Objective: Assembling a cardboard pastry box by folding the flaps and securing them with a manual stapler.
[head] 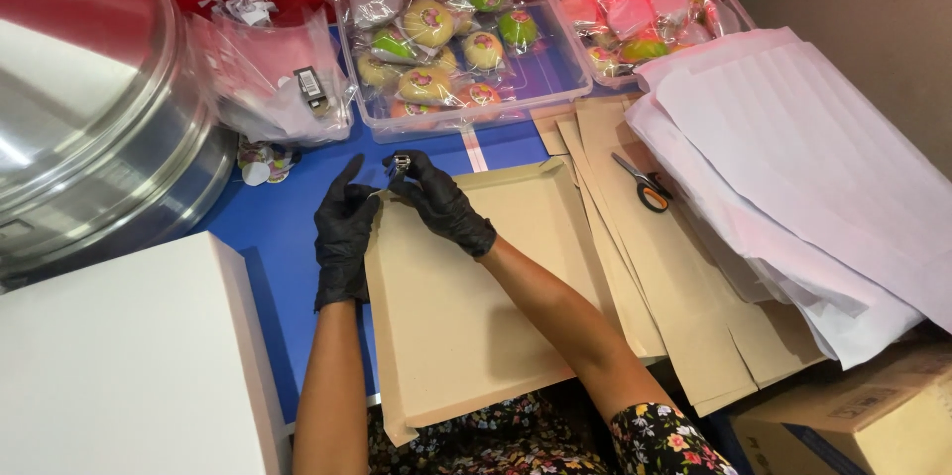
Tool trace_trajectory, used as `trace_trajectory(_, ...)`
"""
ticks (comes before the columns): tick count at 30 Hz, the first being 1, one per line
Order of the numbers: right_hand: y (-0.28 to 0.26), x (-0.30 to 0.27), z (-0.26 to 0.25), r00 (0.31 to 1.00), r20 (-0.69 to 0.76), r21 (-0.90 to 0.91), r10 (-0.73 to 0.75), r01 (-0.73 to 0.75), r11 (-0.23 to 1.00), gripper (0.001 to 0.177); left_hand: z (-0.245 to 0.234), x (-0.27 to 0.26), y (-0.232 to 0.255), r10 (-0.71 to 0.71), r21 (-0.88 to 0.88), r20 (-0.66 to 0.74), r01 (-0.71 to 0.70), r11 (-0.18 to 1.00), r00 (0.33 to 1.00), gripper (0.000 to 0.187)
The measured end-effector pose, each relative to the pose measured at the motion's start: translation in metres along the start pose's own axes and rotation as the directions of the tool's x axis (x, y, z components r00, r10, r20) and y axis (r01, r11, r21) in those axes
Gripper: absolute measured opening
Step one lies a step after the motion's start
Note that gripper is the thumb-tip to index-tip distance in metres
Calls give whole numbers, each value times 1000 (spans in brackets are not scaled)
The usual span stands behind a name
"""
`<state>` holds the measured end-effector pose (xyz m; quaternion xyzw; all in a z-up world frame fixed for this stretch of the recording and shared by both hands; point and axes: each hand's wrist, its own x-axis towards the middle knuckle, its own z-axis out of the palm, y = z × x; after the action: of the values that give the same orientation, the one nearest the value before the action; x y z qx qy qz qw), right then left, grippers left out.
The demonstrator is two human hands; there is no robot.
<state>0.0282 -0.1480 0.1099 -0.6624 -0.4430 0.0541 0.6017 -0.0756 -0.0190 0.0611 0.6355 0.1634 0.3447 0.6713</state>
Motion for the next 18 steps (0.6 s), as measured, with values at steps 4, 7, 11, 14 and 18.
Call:
trace_trajectory(4, -15, 1, 1, 998, -7, -31, -57, 57, 998, 35, 3, -3, 21, 11, -31, -41, -12, 999, 999, 70)
trace_trajectory(7, -18, 1, 3, 1000, 15, -26, -14, 14, 1000, 35, 2, -3, 17, 24, 28, -38, -23, 999, 999, 77)
trace_trajectory(11, -7, 1, 3, 999, 44, -17, 28, -27, 999, 34, 2, -1, 10, 70, -34, -35, -71, 997, 997, 80)
trace_trajectory(14, 4, 0, 6, 999, 48, -3, 19, -19, 1000, 34, 0, 1, 0, 76, -56, -34, -78, 995, 997, 81)
trace_trajectory(18, 3, 1, 9, 999, 29, -14, -45, 45, 999, 29, -3, 4, -5, 48, 119, 10, -49, 992, 999, 74)
